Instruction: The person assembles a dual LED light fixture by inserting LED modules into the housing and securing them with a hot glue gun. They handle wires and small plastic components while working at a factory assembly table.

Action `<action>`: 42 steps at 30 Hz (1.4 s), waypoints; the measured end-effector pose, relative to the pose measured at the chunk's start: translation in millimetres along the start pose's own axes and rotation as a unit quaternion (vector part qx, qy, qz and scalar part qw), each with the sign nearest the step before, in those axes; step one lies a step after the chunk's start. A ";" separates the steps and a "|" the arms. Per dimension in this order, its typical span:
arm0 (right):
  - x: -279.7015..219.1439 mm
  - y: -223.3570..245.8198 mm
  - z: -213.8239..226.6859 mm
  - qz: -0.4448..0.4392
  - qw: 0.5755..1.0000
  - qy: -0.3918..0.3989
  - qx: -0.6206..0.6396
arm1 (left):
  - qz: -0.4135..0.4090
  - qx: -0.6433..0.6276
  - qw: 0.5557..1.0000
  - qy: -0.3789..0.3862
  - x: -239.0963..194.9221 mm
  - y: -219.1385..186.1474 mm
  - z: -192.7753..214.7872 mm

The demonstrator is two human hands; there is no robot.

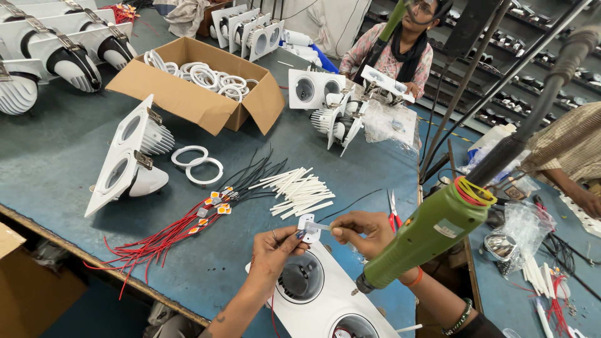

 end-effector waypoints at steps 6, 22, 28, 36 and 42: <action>-3.4 -28.4 -0.6 -0.059 0.995 -0.004 0.085 | -0.014 -0.001 1.000 0.007 -1.3 -1.6 -1.8; 0.2 -20.8 -1.5 -0.063 0.997 -0.021 0.043 | -0.030 0.026 0.999 0.016 -7.5 -9.6 -7.0; 1.8 -0.7 -1.8 -0.043 0.998 -0.022 -0.045 | -0.030 0.017 0.999 0.021 -7.5 -8.2 -5.3; -1.5 -10.5 9.6 -0.041 0.995 -0.077 -0.055 | -0.020 0.007 1.000 0.005 -3.4 -1.9 1.4; -20.5 -31.5 60.5 -0.015 0.987 -0.160 0.022 | 0.001 -0.004 1.000 -0.007 0.9 3.8 2.3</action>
Point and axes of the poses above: each hand's wrist, its own x-axis towards the middle knuckle, its own z-axis out of the back of the hand, y = z × x, the point moved 8 cm from there along x, towards the middle knuckle, and after that the axes turned 12 degrees about z, right-handed, at the moved point
